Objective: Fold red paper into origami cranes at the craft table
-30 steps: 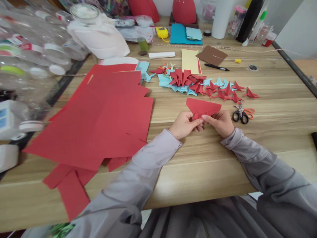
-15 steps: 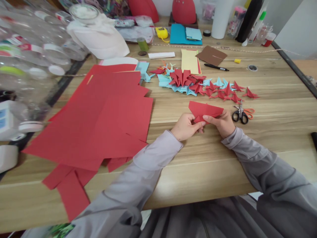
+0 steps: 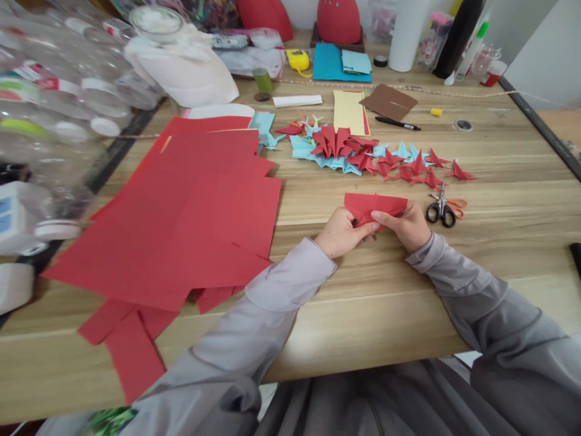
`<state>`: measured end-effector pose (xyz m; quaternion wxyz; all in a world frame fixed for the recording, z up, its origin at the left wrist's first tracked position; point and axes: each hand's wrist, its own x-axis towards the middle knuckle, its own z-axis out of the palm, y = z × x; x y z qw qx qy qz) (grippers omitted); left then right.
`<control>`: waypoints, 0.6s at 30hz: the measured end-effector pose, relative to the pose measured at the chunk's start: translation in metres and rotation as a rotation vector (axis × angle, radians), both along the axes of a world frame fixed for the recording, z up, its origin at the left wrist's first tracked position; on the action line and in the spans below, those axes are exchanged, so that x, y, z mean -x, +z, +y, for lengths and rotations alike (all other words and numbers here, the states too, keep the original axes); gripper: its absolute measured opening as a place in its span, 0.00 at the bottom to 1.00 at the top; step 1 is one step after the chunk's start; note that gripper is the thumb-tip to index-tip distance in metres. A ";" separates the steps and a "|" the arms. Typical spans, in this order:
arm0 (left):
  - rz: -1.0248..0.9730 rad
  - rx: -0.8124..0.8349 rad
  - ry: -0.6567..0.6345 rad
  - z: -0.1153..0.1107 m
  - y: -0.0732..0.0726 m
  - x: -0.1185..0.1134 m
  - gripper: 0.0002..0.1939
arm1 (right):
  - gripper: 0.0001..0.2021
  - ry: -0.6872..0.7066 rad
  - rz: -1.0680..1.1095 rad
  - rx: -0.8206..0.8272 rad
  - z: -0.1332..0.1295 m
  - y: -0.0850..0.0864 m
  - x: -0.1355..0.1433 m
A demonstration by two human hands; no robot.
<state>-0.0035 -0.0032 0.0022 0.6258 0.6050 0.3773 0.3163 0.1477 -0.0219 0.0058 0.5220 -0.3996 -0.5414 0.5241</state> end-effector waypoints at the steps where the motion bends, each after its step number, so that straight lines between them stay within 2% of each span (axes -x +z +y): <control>1: -0.008 -0.003 -0.001 0.000 0.000 0.000 0.10 | 0.15 0.019 0.003 0.010 0.000 0.000 0.000; 5: -0.038 -0.011 -0.013 0.000 0.000 0.000 0.10 | 0.16 0.066 -0.008 0.035 0.000 -0.002 0.000; 11: -0.057 0.033 0.086 0.001 0.003 0.000 0.13 | 0.20 -0.113 -0.087 0.041 0.003 -0.004 -0.002; 15: -0.096 0.043 0.131 0.002 0.003 0.001 0.17 | 0.21 -0.067 -0.132 0.033 0.004 -0.005 -0.002; 18: -0.099 0.074 0.113 0.003 0.003 0.001 0.17 | 0.22 -0.112 -0.162 0.035 0.004 -0.006 -0.001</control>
